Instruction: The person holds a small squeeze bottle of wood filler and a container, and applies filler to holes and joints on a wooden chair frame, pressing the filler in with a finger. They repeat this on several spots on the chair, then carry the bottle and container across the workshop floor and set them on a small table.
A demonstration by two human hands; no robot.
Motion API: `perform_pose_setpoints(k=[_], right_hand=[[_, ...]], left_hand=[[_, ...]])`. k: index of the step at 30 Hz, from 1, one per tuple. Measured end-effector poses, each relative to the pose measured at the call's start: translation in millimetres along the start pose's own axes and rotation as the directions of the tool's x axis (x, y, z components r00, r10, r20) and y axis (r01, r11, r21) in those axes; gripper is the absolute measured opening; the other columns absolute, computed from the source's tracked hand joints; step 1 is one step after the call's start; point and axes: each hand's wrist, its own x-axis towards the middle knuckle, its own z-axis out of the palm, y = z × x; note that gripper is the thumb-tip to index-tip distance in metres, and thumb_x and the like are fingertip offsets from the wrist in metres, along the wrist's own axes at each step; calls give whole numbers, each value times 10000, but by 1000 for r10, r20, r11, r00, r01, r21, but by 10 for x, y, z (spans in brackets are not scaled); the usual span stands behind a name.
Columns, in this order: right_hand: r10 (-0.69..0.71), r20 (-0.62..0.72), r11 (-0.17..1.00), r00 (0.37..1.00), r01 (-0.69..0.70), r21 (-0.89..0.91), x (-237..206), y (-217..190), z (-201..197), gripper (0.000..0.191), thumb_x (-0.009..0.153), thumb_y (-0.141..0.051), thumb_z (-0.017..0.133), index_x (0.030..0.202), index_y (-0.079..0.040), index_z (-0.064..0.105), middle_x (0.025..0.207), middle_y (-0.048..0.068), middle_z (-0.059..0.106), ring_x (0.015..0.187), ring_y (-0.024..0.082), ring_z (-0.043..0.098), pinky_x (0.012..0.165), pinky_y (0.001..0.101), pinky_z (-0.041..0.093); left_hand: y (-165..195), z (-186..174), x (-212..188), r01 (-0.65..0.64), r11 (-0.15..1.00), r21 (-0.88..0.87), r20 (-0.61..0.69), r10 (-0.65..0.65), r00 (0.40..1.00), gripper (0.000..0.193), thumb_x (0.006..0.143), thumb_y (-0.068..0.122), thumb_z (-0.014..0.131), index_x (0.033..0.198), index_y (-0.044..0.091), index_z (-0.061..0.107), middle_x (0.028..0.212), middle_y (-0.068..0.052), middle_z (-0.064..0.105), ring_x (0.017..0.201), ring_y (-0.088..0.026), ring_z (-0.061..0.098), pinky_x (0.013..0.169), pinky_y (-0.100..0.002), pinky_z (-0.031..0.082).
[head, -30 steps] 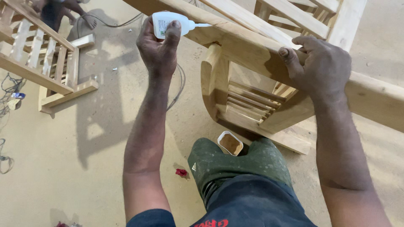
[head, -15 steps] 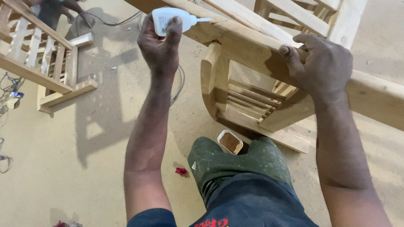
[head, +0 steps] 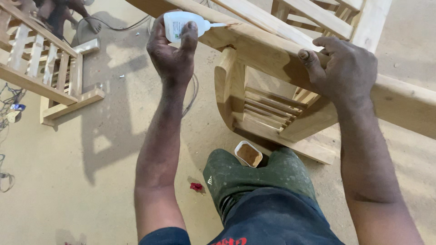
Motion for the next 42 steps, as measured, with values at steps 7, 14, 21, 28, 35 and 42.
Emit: perform_pose_setpoints(k=[7, 14, 21, 28, 35, 42], right_hand=[[15, 25, 1000, 1000, -16, 26, 5, -27, 26, 316, 1055, -453, 774, 1165, -158, 796, 885, 44, 787, 681, 128, 712, 580, 292, 538], [4, 4, 1000, 1000, -5, 9, 5, -45, -27, 331, 1025, -453, 754, 1153, -152, 798, 871, 51, 781, 690, 127, 722, 566, 284, 542], [70, 42, 991, 997, -74, 109, 3, -63, 5, 329, 1022, -426, 813, 1150, -124, 786, 855, 89, 779, 633, 170, 704, 512, 327, 517], [-22, -26, 999, 999, 23, 31, -29, 11, 17, 286, 1045, -424, 786, 1153, -158, 793, 884, 34, 785, 731, 117, 722, 621, 273, 550], [29, 17, 999, 999, -30, 43, -15, -27, 2, 294, 1026, -405, 829, 1158, -144, 798, 854, 58, 783, 650, 143, 713, 543, 298, 535], [-67, -73, 997, 995, 69, 23, -58, -31, 11, 276, 1037, -370, 789, 1157, -121, 789, 920, 59, 791, 782, 120, 740, 624, 260, 551]], left_hand=[[69, 131, -61, 76, 997, -3, -12, -76, 997, 270, 978, 145, 778, 1207, 50, 672, 1080, -60, 728, 993, -132, 741, 877, -315, 670], [160, 137, -48, -3, 999, 51, 15, 2, 1000, 261, 996, 139, 777, 1217, 50, 669, 1100, -56, 723, 1008, -141, 750, 890, -310, 666], [60, 160, -84, -46, 999, 28, 62, 44, 997, 297, 1011, 150, 775, 1252, 44, 638, 1106, -71, 729, 1024, -147, 757, 903, -306, 671], [31, -3, -118, 38, 999, 14, 10, -38, 999, 290, 1015, 187, 764, 1236, 30, 660, 1089, -78, 750, 1031, -149, 768, 910, -316, 691], [-122, -156, -209, 36, 998, -60, -55, -39, 998, 332, 1021, 219, 785, 1256, 17, 665, 1092, -78, 744, 1013, -142, 728, 929, -326, 631], [-235, -330, -345, 147, 950, -276, -96, -179, 979, 363, 963, 283, 832, 1171, 29, 680, 1067, -77, 728, 997, -158, 727, 910, -334, 643]])
